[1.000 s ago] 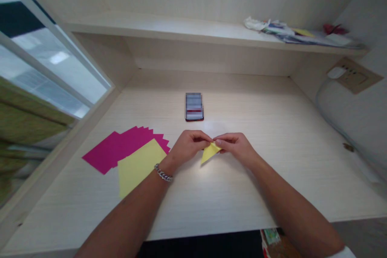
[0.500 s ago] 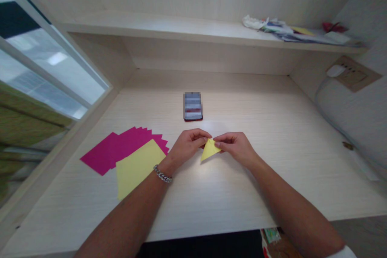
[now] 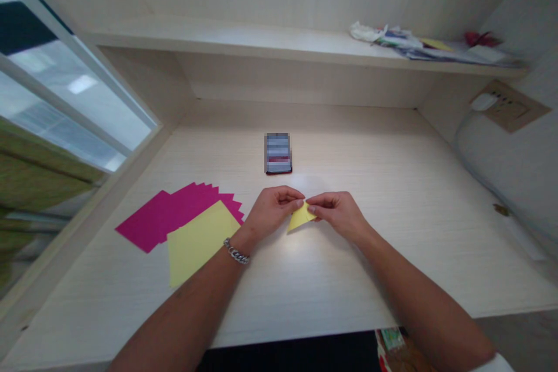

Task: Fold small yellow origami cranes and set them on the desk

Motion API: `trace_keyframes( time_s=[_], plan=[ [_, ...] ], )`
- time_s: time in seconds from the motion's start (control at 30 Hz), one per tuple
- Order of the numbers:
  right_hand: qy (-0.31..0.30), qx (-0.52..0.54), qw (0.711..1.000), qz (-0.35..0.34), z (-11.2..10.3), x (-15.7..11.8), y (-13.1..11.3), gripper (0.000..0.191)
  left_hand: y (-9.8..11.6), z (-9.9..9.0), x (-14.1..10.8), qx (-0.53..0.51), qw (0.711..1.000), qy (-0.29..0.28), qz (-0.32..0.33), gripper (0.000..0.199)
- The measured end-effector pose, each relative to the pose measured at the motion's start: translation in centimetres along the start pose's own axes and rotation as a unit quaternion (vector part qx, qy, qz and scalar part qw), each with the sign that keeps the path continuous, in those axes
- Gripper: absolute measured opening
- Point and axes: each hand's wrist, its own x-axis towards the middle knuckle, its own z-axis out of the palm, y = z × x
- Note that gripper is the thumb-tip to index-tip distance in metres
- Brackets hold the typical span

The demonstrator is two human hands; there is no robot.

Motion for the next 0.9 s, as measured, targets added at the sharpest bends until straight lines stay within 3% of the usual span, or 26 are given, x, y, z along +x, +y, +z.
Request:
trace_keyframes(
  time_s=[0.2,0.5,0.67,0.9],
  plan=[
    [0.011,-0.005,1.000,-0.006,0.17,0.04,0.12,0.027,-0.09,0.43,-0.26,-0.033,0.999,-0.023,-0.018,0.025],
    [0.006,-0.035,0.999,0.001,-0.45,-0.09,-0.39,0.024,0.00,-0.06,0.02,-0.012,1.000,0.012,-0.022,0.026],
    [-0.005,-0.068,0.998,-0.005,-0.35,-0.18,-0.52,0.022,0.06,0.32,-0.16,0.006,1.000,-0.013,-0.023,0.024],
    [0.001,-0.023,1.000,-0.007,-0.46,-0.31,-0.61,0.025,0.26,0.00,-0.12,0.008,0.999,0.012,-0.033,0.026]
  ],
)
